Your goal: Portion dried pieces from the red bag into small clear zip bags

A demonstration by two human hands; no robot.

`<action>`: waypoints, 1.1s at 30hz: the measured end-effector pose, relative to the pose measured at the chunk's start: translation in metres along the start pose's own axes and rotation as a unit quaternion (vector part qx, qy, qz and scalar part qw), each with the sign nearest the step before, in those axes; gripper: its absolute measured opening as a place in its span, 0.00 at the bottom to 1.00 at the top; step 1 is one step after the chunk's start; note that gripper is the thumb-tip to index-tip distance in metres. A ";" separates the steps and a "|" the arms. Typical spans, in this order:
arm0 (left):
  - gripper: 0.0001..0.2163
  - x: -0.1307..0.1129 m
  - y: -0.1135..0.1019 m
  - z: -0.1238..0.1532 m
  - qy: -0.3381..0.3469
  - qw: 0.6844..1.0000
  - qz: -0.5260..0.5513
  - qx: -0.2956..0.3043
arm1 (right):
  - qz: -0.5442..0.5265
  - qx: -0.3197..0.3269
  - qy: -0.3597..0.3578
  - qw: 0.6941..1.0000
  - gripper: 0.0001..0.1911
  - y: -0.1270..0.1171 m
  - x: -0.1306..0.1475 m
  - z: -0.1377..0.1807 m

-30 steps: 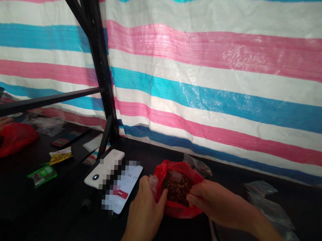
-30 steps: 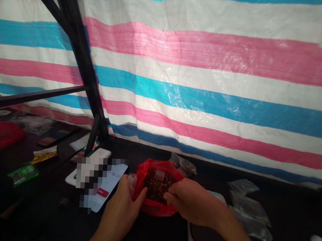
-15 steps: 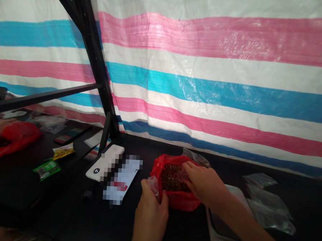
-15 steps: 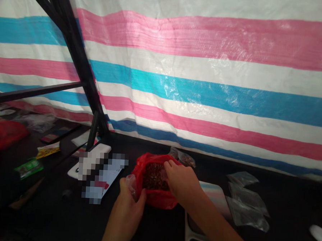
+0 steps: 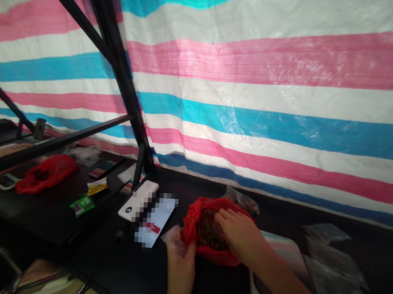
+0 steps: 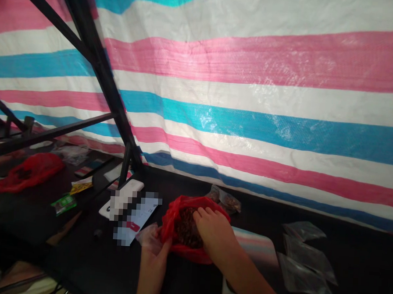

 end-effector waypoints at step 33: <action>0.17 -0.060 -0.007 0.012 0.081 0.982 -0.170 -0.020 | -0.218 0.043 -0.061 0.973 0.16 -0.001 -0.018 0.008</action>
Point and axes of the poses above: each hand's wrist, its own z-axis away from the middle knuckle, its own y-axis out of the palm, x = y × z, the point moved 8 cm from there along -z, towards the middle knuckle, and after that the axes turned 12 degrees about z, right-handed, at the moved point
